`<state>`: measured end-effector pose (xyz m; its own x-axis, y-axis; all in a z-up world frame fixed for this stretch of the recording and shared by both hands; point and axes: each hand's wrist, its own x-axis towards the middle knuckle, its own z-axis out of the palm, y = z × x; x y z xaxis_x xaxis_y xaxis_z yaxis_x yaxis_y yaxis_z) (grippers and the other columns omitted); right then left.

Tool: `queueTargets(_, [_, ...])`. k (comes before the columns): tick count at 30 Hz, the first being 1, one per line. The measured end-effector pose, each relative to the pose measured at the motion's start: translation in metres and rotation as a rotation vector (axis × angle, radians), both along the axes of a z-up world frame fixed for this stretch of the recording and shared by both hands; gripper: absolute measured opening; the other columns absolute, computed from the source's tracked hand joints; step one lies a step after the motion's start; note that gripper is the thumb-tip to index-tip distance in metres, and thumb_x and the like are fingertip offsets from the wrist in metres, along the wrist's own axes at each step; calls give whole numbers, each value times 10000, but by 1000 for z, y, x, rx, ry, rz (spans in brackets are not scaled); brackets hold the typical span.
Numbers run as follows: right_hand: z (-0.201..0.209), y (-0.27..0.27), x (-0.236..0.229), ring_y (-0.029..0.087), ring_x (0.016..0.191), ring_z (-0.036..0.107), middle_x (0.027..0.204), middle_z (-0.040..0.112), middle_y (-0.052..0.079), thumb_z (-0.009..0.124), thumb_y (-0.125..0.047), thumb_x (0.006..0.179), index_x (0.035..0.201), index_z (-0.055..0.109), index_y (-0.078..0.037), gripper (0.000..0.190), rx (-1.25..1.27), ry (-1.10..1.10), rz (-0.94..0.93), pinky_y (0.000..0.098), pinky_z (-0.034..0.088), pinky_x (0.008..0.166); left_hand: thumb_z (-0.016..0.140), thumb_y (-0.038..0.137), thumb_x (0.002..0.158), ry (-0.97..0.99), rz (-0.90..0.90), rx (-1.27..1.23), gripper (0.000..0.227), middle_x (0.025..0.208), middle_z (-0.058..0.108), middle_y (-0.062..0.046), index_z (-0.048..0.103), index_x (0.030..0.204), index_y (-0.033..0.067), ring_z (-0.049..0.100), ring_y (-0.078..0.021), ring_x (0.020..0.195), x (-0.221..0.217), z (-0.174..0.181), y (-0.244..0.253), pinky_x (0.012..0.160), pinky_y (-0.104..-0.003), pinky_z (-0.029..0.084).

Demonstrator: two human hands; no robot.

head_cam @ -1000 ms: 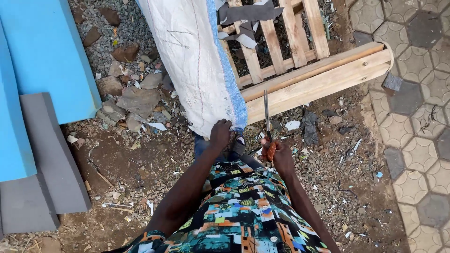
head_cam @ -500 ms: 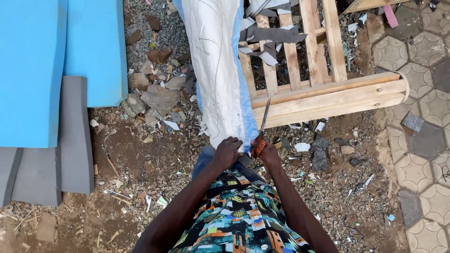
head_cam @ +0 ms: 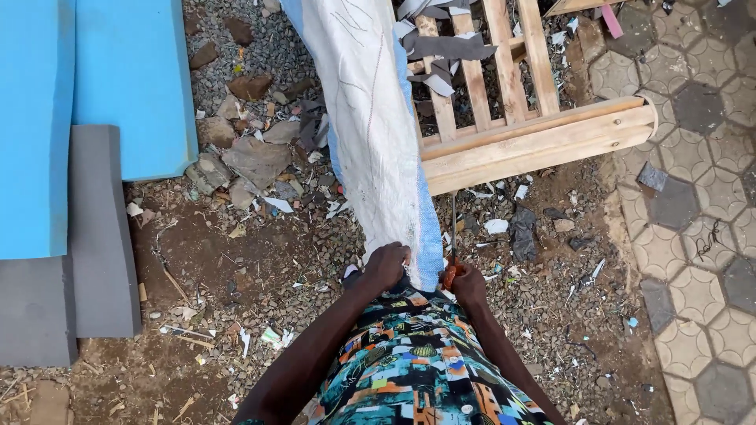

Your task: The person is cutting a woven bag into strips and wrapping them around wooden slats of a frame to provide padding.

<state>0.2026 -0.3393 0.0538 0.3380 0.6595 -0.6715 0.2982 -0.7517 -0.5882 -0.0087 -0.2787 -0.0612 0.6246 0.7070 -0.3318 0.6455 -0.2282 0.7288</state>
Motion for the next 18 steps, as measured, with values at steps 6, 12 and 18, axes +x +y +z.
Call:
queueTargets(6, [44, -16, -36, 354, 850, 681, 918, 727, 264, 845, -283, 899, 1130, 747, 24, 397, 197, 15, -75, 482, 514, 758, 642, 5, 976, -347, 745, 242, 139, 715, 580, -81, 606, 969, 139, 642, -325, 696, -10, 142, -16, 659, -502, 639])
queueTargets(12, [91, -12, -65, 287, 820, 681, 881, 730, 216, 908, -284, 873, 1118, 730, -5, 411, 417, -4, -83, 432, 525, 721, 633, 46, 921, -615, 1200, -27, 213, 725, 606, -84, 471, 980, 170, 685, -235, 675, 8, 154, -18, 741, -312, 516])
queueTargets(18, [91, -11, -66, 241, 746, 680, 832, 738, 173, 911, -258, 850, 1102, 744, -16, 387, 411, -76, -39, 410, 521, 709, 437, 394, 1122, -821, 992, -596, 720, 1639, 155, -361, 141, 1637, -13, 113, -579, 1523, 9, 145, -45, 1239, -757, 202])
